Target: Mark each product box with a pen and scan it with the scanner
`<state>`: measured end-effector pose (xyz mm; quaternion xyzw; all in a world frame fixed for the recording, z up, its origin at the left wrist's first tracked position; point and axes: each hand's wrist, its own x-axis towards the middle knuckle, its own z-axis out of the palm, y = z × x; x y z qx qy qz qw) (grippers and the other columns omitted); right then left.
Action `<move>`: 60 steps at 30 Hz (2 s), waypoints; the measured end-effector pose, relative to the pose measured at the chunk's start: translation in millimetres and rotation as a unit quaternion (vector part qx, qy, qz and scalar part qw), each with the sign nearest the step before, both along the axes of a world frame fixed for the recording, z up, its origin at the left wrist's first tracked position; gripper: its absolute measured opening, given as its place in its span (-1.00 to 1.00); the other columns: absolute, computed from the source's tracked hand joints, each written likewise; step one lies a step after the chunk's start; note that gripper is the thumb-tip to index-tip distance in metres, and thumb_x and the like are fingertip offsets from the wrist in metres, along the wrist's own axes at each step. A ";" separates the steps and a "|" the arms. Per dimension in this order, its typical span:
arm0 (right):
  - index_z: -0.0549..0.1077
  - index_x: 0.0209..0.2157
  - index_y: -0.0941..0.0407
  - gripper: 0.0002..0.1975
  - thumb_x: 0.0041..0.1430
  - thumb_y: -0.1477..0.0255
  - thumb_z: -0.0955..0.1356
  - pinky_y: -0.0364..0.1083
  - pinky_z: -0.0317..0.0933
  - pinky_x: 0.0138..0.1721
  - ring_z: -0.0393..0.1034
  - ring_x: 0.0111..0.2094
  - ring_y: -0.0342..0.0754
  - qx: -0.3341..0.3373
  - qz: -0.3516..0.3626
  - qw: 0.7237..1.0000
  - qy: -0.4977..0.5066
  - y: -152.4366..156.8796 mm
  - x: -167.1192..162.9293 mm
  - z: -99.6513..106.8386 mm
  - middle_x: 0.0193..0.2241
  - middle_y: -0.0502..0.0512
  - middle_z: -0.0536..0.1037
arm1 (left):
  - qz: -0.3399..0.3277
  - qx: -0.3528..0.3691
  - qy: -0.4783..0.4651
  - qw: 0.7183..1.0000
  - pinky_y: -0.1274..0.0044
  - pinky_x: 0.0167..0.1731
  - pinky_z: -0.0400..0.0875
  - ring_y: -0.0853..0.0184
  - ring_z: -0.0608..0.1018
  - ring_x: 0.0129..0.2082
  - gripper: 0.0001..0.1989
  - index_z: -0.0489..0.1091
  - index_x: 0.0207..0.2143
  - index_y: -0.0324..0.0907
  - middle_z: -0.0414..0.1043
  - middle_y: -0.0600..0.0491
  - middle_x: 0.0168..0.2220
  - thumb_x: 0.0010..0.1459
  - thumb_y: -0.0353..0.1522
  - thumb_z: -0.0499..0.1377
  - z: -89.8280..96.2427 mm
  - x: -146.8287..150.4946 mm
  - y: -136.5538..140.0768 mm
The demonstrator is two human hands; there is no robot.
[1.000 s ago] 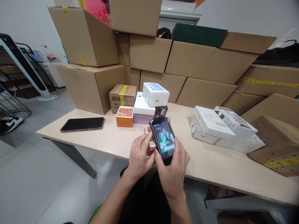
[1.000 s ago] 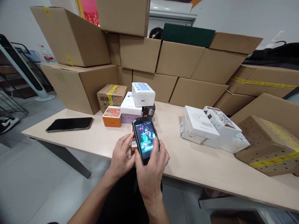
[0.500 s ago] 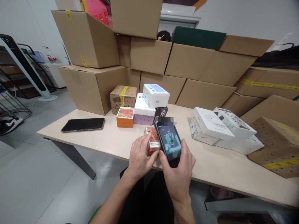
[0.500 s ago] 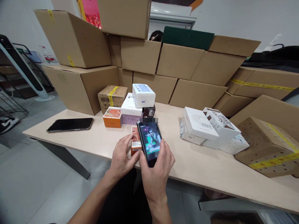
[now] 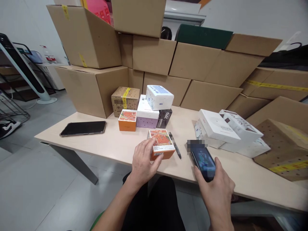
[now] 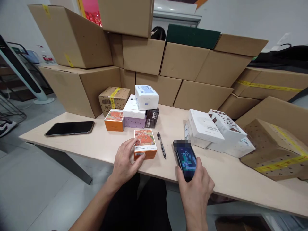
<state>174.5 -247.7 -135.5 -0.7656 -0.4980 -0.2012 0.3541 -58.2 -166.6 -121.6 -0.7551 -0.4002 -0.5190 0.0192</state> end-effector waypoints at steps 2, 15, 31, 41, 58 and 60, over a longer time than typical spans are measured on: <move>0.29 0.20 0.42 -0.06 0.17 -0.15 0.14 0.28 0.19 0.00 0.41 -0.07 0.35 -0.017 -0.014 1.000 -0.001 0.2 5.8 -3.8 -0.07 0.57 0.49 | 0.001 0.001 -0.001 1.000 0.30 0.05 0.40 0.14 0.47 0.08 -0.42 0.14 0.22 -0.18 0.41 -0.17 0.08 0.20 -0.32 0.24 0.4 0.0 -0.1; 0.22 0.24 0.38 -0.09 0.16 -0.11 0.19 0.27 0.25 -0.06 0.41 -0.09 0.36 -0.116 -0.037 0.992 0.017 2.4 11.8 3.0 -0.10 0.51 0.51 | -0.012 -0.006 -0.009 1.000 0.30 0.06 0.39 0.14 0.45 0.09 -0.40 0.14 0.22 -0.15 0.40 -0.15 0.09 0.17 -0.35 0.24 0.9 -0.2 -0.7; 0.06 0.32 0.16 -0.21 0.23 -0.01 0.27 0.23 0.29 0.02 0.23 0.12 0.26 -0.035 0.212 0.976 0.023 26.8 -122.2 33.9 0.14 0.45 0.26 | -0.131 -0.118 -0.223 0.959 0.29 -0.01 0.51 0.22 0.48 0.05 -0.36 0.16 0.23 -0.09 0.32 -0.09 0.11 0.06 -0.55 -0.02 -19.6 -12.8 0.5; 0.19 0.25 0.16 -0.32 0.19 0.15 0.36 0.23 0.31 0.02 0.26 0.07 0.23 -0.017 0.198 0.978 0.058 45.1 -121.0 30.8 0.06 0.39 0.25 | -0.172 -0.152 -0.296 0.927 0.39 -0.16 0.61 0.28 0.58 -0.08 -0.53 0.22 0.14 -0.13 0.47 -0.06 -0.09 0.19 -0.53 -0.01 -26.9 -13.2 1.5; 0.31 0.11 0.26 -0.42 0.13 0.23 0.37 0.13 0.24 -0.10 0.32 -0.11 0.19 -0.129 0.054 0.988 -0.072 142.0 -3.0 106.7 -0.09 0.39 0.29 | -0.105 -0.119 -0.176 0.972 0.49 -0.21 0.59 0.35 0.62 -0.23 -0.58 0.29 0.07 -0.16 0.52 -0.01 -0.18 0.16 -0.53 0.02 -18.8 -11.0 0.7; 0.34 0.06 0.32 -0.46 0.16 0.24 0.36 0.13 0.22 -0.13 0.33 -0.13 0.22 -0.170 0.031 0.982 -0.082 161.5 1.0 100.3 -0.10 0.46 0.32 | -0.100 -0.110 -0.162 0.975 0.51 -0.23 0.59 0.36 0.62 -0.26 -0.59 0.28 0.06 -0.16 0.52 -0.01 -0.20 0.16 -0.53 0.01 -16.1 -11.3 0.5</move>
